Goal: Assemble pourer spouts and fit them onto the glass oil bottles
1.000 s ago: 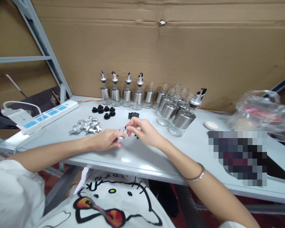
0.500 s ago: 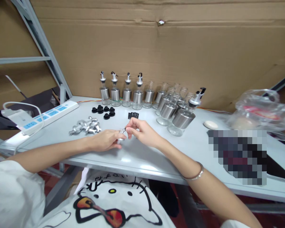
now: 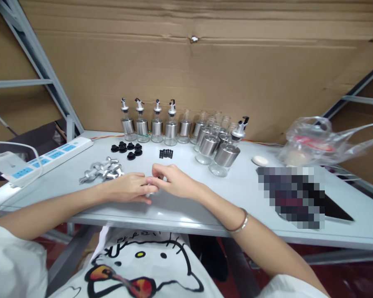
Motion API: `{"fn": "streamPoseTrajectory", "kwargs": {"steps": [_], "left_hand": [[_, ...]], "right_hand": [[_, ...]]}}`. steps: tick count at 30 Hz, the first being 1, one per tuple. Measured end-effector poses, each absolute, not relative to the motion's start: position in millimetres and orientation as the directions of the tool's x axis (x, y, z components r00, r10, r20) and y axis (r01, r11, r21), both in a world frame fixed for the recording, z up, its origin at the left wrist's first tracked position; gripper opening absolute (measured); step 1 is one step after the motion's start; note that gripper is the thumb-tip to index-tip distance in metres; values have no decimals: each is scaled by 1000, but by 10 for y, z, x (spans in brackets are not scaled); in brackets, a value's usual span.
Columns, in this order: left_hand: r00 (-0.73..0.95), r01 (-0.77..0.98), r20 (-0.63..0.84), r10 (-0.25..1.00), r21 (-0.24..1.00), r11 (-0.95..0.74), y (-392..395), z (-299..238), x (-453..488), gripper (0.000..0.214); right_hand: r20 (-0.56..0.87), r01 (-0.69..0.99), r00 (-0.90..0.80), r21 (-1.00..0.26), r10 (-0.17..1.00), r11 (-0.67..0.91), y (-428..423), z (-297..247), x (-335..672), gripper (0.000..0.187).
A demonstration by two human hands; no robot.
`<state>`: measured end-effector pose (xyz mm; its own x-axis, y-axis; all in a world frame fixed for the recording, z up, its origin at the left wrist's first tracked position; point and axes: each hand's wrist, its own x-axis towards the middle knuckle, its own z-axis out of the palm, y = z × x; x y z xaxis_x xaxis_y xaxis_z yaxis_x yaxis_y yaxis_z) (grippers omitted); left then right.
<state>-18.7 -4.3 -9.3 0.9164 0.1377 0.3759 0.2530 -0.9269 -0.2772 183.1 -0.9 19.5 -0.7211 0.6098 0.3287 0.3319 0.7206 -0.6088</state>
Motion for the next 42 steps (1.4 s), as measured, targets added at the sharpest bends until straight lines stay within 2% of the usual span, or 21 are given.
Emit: {"fn": "streamPoseTrajectory", "kwargs": {"steps": [8, 12, 14, 16, 18, 19, 21, 24, 28, 37, 42], "left_hand": [[912, 245, 391, 122, -283, -927, -33, -30, -207, 25], [883, 293, 438, 169, -233, -927, 23, 42, -273, 28], [800, 374, 549, 241, -143, -916, 111, 104, -357, 31], [643, 514, 674, 364, -27, -857, 241, 171, -484, 28], [499, 696, 669, 550, 68, -714, 399, 227, -647, 24], [488, 748, 623, 612, 63, -660, 481, 244, -734, 22], [532, 770, 532, 659, 20, -638, 631, 248, -893, 23], [629, 745, 402, 665, -69, -663, 778, 192, -1038, 24], [674, 731, 310, 671, -142, -668, 816, 99, -1051, 24], [687, 724, 296, 663, -203, -659, 795, 99, -1036, 22], [661, 746, 317, 680, -182, -640, 767, 103, -1004, 18]], "right_hand": [[319, 327, -750, -582, 579, 745, -43, 194, 1812, 36], [400, 325, -682, -584, 612, 744, -41, 232, 1839, 36], [483, 333, -609, -565, 629, 755, -30, 262, 1861, 37], [559, 346, -524, -549, 642, 761, -15, 290, 1882, 39], [596, 355, -464, -553, 655, 754, -2, 309, 1899, 43], [603, 359, -447, -555, 660, 750, 4, 314, 1906, 44], [618, 362, -427, -552, 660, 751, 9, 316, 1914, 46], [631, 354, -430, -540, 645, 764, 7, 308, 1914, 46], [623, 347, -452, -536, 638, 769, -7, 299, 1905, 45], [629, 336, -461, -529, 626, 779, -18, 292, 1900, 44], [653, 323, -448, -519, 611, 792, -8, 282, 1903, 41]]}}
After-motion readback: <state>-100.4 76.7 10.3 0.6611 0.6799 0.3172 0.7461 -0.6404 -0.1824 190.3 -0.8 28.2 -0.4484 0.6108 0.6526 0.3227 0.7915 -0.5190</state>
